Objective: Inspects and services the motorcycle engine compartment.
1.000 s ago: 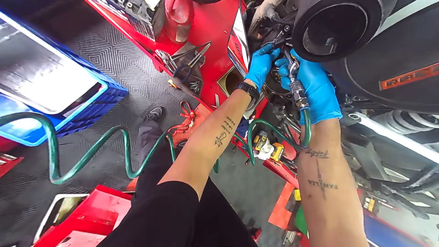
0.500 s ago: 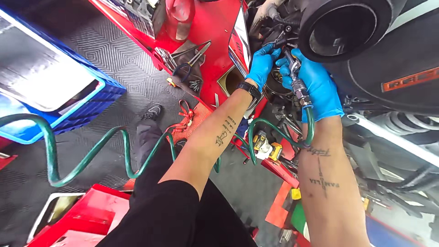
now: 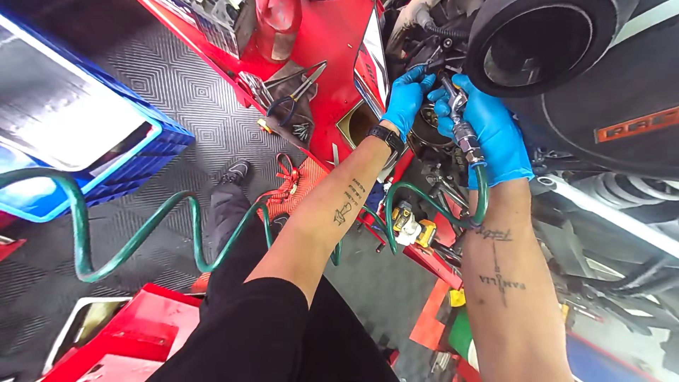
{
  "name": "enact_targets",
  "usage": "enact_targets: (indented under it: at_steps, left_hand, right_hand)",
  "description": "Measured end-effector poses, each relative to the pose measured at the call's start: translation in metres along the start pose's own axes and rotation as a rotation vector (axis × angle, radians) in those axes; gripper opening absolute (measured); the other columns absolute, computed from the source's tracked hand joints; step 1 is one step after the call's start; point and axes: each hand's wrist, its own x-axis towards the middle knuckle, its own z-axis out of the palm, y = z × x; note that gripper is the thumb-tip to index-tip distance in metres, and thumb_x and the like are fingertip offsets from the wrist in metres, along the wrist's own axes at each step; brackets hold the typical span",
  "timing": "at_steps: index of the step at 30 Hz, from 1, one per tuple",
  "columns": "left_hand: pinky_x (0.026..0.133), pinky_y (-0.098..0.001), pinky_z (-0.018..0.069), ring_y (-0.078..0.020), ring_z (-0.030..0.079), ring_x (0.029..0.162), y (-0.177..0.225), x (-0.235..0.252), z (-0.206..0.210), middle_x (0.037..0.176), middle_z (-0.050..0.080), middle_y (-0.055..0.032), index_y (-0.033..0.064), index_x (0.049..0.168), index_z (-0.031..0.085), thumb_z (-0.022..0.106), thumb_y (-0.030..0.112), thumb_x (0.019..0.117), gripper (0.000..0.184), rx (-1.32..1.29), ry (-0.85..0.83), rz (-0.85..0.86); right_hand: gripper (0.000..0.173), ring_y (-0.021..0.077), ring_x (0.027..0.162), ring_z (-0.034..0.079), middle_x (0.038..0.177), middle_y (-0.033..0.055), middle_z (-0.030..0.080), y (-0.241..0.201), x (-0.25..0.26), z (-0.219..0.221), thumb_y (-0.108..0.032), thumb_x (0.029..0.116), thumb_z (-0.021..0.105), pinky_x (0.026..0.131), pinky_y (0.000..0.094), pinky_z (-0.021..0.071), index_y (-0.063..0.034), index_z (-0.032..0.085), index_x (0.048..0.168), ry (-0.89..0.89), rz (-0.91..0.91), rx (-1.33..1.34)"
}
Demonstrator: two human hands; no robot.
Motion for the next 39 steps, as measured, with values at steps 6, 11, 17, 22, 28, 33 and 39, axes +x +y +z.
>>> enact_targets:
  at_steps: [6,11,17,22,28,33,39]
  left_hand:
    - [0.078,-0.0262,0.0514,-0.0095,0.059,0.084,0.004,-0.004,0.000,0.099,0.065,-0.0082,-0.0011,0.120,0.065,0.056,0.002,0.1021,0.020,-0.021,-0.002,0.000]
    - [0.074,-0.0256,0.0515,-0.0089,0.059,0.080,0.002,-0.003,-0.001,0.095,0.065,-0.0067,-0.0002,0.118,0.066,0.058,0.004,0.1017,0.019,0.000,-0.007,0.015]
    - [0.078,-0.0264,0.0518,-0.0098,0.060,0.084,0.001,-0.004,-0.002,0.100,0.066,-0.0085,-0.0007,0.122,0.065,0.058,0.004,0.1014,0.022,0.008,-0.018,0.008]
    - [0.086,-0.0288,0.0528,-0.0117,0.063,0.093,0.006,-0.008,-0.003,0.108,0.068,-0.0114,-0.0011,0.125,0.065,0.061,0.007,0.1015,0.025,0.033,-0.029,0.012]
    - [0.091,-0.0313,0.0537,-0.0147,0.067,0.098,0.004,-0.011,0.000,0.114,0.071,-0.0151,-0.0019,0.130,0.065,0.063,0.009,0.1009,0.031,0.170,-0.005,0.065]
    - [0.105,-0.0374,0.0487,-0.0196,0.065,0.116,0.000,-0.016,-0.005,0.124,0.070,-0.0138,0.0029,0.129,0.069,0.061,0.010,0.1014,0.030,0.434,-0.027,0.232]
    - [0.110,-0.0460,0.0426,-0.0300,0.060,0.125,0.003,-0.026,-0.005,0.130,0.068,-0.0141,0.0080,0.130,0.071,0.063,0.010,0.0988,0.033,0.734,-0.045,0.438]
  right_hand:
    - [0.046,0.0057,0.041,0.042,0.057,-0.0051,0.047,-0.001,0.004,0.006,-0.038,0.1110,0.021,0.039,0.0190,0.0358,-0.0141,0.057,0.094,0.052,0.014,0.015]
    - [0.045,0.0067,0.044,0.046,0.061,-0.0033,0.051,0.004,0.003,0.006,-0.038,0.1113,0.026,0.039,0.0196,0.0397,-0.0117,0.060,0.099,0.106,-0.049,0.031]
    - [0.044,0.0070,0.044,0.046,0.060,-0.0027,0.050,0.001,-0.002,0.015,-0.036,0.1116,0.026,0.041,0.0199,0.0394,-0.0107,0.059,0.097,0.168,-0.038,0.024]
    - [0.042,0.0040,0.047,0.045,0.065,-0.0068,0.051,0.025,-0.026,0.004,-0.052,0.1070,0.035,0.043,0.0188,0.0384,-0.0216,0.064,0.107,0.123,-0.142,-0.005]
    - [0.040,0.0046,0.048,0.045,0.065,-0.0065,0.050,0.035,-0.033,0.002,-0.052,0.1059,0.038,0.044,0.0197,0.0387,-0.0233,0.065,0.102,0.133,-0.202,-0.015]
    - [0.044,0.0033,0.053,0.045,0.070,-0.0080,0.053,0.042,-0.054,-0.001,-0.060,0.1048,0.038,0.047,0.0200,0.0379,-0.0260,0.066,0.105,0.186,-0.199,-0.106]
    - [0.040,0.0033,0.050,0.046,0.067,-0.0068,0.053,0.034,-0.057,0.006,-0.054,0.1057,0.040,0.046,0.0192,0.0397,-0.0225,0.064,0.100,0.197,-0.222,-0.090]
